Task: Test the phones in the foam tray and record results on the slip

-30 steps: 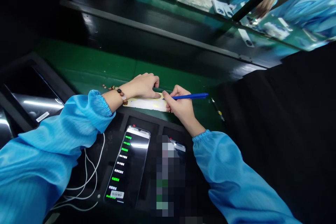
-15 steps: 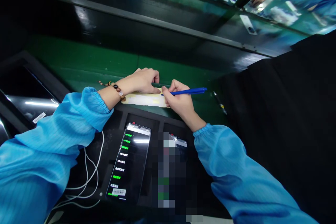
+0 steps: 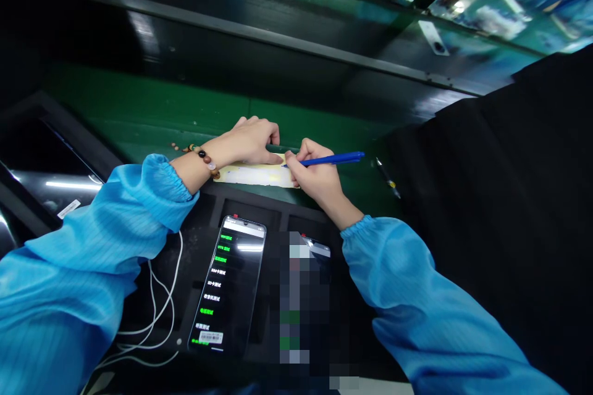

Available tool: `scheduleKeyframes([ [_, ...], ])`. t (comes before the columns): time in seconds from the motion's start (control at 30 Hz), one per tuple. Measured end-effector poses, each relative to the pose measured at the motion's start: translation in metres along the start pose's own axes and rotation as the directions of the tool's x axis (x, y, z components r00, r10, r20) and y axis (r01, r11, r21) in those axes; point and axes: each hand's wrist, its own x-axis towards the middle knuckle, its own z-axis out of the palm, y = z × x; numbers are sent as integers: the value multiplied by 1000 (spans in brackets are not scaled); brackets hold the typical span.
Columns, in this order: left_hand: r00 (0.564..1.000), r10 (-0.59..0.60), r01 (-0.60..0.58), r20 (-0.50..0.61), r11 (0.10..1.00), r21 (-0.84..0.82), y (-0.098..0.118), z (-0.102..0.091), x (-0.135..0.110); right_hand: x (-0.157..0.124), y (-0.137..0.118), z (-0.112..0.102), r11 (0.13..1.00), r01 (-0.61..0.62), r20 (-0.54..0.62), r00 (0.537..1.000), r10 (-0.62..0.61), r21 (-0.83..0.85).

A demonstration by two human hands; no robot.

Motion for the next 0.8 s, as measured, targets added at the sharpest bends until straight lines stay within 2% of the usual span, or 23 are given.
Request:
scheduleKeyframes([
  [0.67, 1000, 24, -23, -19, 999, 39, -2, 2, 0, 1, 1, 3, 1000, 27, 12, 1000, -27, -11],
  [0.73, 1000, 20, -20, -18, 999, 39, 1, 0, -1, 1, 0, 1, 999, 48, -30, 998, -48, -16],
  [0.8, 1000, 8, -8, -12, 999, 33, 3, -1, -2, 1, 0, -10, 996, 80, -111, 990, -85, -47],
])
